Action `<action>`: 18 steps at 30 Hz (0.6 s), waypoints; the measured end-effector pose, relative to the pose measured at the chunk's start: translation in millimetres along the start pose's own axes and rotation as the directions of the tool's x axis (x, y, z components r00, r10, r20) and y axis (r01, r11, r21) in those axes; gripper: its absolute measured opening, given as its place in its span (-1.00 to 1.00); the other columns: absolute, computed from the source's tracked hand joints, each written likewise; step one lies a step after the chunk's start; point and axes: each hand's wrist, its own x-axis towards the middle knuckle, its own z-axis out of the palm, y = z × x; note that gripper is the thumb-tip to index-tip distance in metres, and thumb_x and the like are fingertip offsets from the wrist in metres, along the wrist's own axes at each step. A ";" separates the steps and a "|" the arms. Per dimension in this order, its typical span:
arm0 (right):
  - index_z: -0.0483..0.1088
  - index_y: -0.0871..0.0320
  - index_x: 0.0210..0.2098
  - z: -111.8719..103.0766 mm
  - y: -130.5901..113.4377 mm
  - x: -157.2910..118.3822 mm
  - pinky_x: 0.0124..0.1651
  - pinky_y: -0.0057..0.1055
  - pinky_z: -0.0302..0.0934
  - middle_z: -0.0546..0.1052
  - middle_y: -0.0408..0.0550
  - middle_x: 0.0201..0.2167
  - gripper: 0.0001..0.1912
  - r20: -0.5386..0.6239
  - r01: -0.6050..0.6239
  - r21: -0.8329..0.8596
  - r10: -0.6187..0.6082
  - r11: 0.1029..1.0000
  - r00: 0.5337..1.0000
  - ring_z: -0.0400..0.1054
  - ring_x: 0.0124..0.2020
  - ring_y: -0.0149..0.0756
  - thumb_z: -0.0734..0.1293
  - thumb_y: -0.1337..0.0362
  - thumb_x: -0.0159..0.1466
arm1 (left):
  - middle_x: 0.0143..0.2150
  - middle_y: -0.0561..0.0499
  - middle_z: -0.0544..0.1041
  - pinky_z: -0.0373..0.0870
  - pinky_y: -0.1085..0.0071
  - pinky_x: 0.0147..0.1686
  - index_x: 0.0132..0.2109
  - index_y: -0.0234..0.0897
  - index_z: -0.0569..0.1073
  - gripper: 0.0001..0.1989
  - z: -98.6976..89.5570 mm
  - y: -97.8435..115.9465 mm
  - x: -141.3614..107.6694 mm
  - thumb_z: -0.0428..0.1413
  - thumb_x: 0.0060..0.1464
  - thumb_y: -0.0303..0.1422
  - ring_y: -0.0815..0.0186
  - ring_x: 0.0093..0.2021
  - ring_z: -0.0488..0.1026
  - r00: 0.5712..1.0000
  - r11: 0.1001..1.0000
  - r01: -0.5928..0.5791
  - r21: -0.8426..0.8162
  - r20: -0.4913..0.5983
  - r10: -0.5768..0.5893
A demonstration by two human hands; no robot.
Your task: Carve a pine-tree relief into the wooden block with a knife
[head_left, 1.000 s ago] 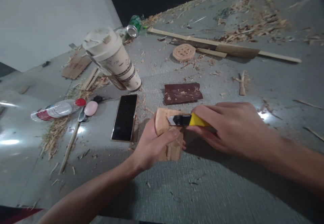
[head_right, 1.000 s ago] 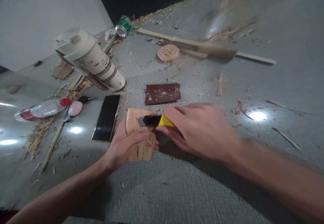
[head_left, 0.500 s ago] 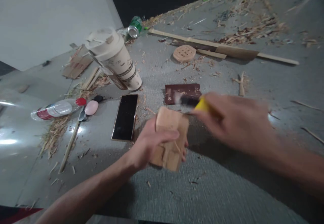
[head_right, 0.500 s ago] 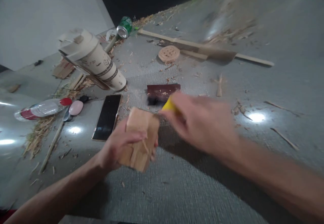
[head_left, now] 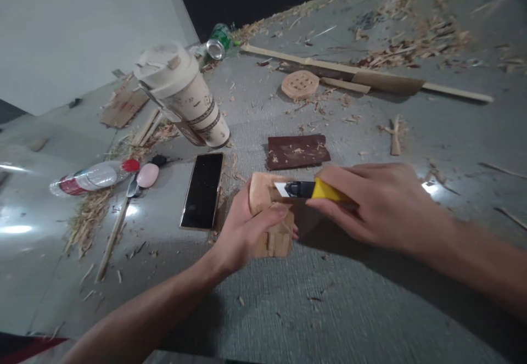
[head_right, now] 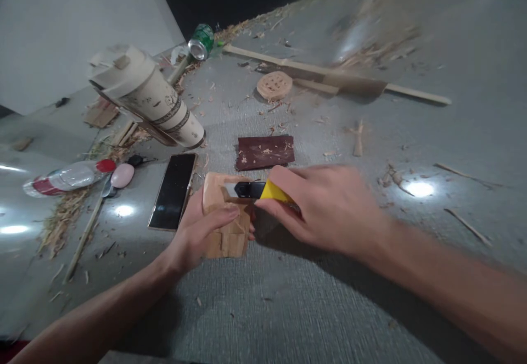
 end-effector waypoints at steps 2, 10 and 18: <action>0.41 0.07 -0.28 -0.7 -1.3 -0.1 -0.43 -0.31 -0.06 0.43 -0.17 -0.57 -0.50 -0.004 0.028 0.009 -0.028 1.000 1.000 0.24 -0.59 -0.32 0.17 -0.10 0.66 | -0.28 -0.01 0.69 0.70 0.30 -0.31 0.10 -0.26 0.49 -0.50 0.5 0.6 -0.8 0.48 0.13 -0.25 0.23 -0.38 0.68 1.000 1.000 -0.005 0.000 -0.006 0.005; 0.39 0.04 -0.30 -0.7 -2.1 0.7 -0.42 -0.32 -0.08 0.39 -0.18 -0.59 -0.47 0.058 0.002 0.071 -0.007 0.997 0.998 0.20 -0.58 -0.31 0.15 -0.15 0.65 | -0.24 0.00 0.67 0.70 0.29 -0.30 0.10 -0.25 0.48 -0.51 0.8 -2.5 -0.8 0.49 0.14 -0.23 0.22 -0.37 0.68 1.000 1.000 -0.022 0.017 0.010 0.021; 0.40 0.05 -0.30 0.5 -1.6 0.2 -0.42 -0.31 -0.09 0.41 -0.16 -0.59 -0.45 0.045 0.006 0.022 -0.007 1.000 0.999 0.21 -0.59 -0.30 0.13 -0.15 0.66 | -0.25 0.00 0.66 0.70 0.29 -0.28 0.11 -0.23 0.46 -0.50 -0.8 -4.7 -0.6 0.49 0.16 -0.22 0.21 -0.35 0.69 1.000 1.000 -0.016 0.020 0.020 0.016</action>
